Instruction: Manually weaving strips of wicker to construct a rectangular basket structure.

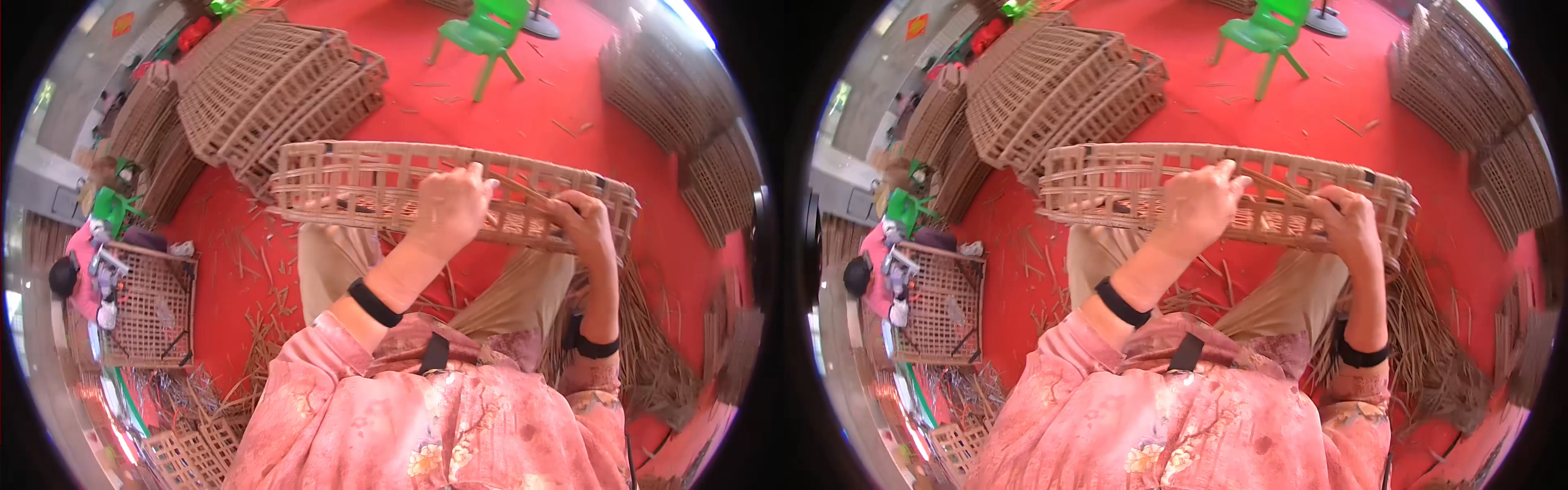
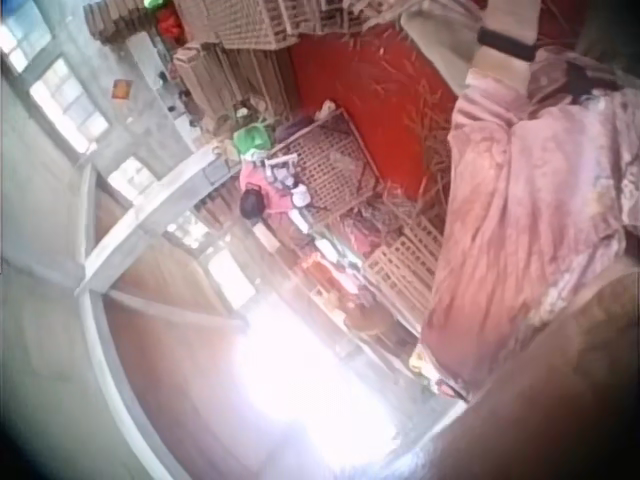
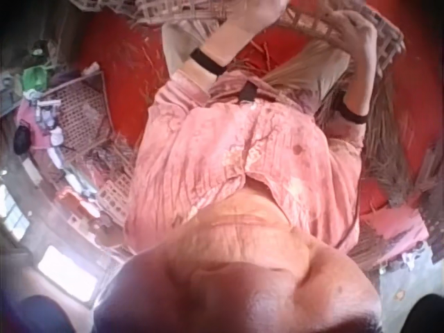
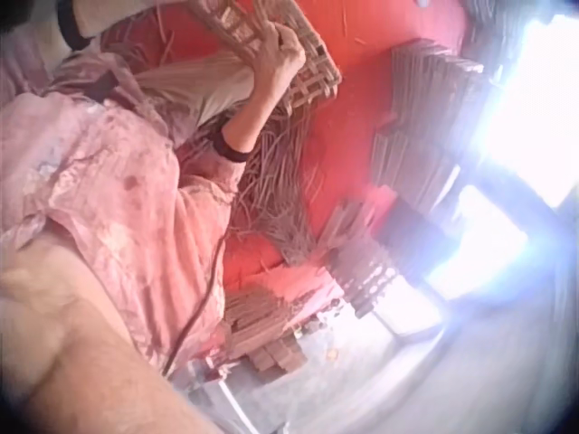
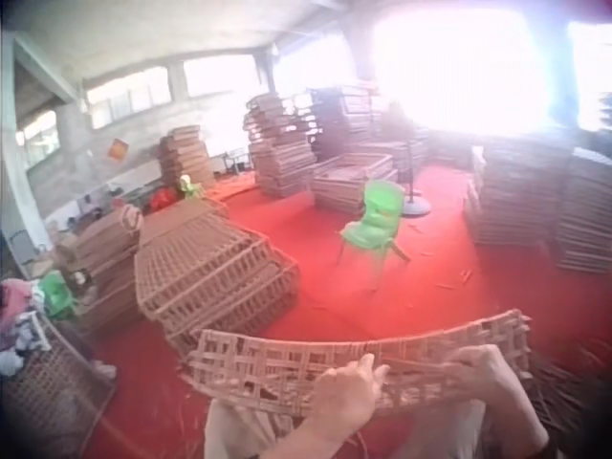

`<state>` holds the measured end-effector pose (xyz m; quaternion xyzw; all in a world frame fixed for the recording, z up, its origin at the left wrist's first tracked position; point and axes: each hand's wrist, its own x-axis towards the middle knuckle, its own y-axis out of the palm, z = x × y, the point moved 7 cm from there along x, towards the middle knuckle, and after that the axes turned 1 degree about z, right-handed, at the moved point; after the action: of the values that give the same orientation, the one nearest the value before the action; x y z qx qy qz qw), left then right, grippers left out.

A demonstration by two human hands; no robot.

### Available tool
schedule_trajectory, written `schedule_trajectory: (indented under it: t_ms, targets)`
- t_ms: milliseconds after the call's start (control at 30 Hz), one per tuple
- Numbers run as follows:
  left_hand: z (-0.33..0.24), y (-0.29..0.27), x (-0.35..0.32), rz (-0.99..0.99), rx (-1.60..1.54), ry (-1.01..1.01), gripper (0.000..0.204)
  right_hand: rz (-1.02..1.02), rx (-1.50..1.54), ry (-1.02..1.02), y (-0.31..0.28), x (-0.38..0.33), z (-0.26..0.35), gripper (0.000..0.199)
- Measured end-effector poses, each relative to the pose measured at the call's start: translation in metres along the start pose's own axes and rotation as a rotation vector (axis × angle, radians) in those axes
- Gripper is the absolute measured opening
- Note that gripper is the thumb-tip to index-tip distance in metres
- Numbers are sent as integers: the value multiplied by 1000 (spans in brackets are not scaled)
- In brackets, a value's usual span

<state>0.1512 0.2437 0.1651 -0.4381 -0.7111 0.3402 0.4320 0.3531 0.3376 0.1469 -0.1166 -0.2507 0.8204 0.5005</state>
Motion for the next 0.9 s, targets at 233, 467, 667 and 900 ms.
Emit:
schedule_trajectory:
  t_ms: [233, 467, 667, 900]
  targets:
    - [-23, 54, 6, -3, -341, -66, 20, -65, -118, -23, -40, -28, -42, 16]
    - [-6, 37, 3, 98, -175, -75, 26, -87, -265, -113, -16, -25, 27, 20]
    - [7, 15, 10, 192, -255, -205, 36, -139, -406, -152, -12, -13, 42, 28]
    - [-11, 26, 8, 254, -261, -185, 48, -68, -326, 82, -28, -20, 27, 33]
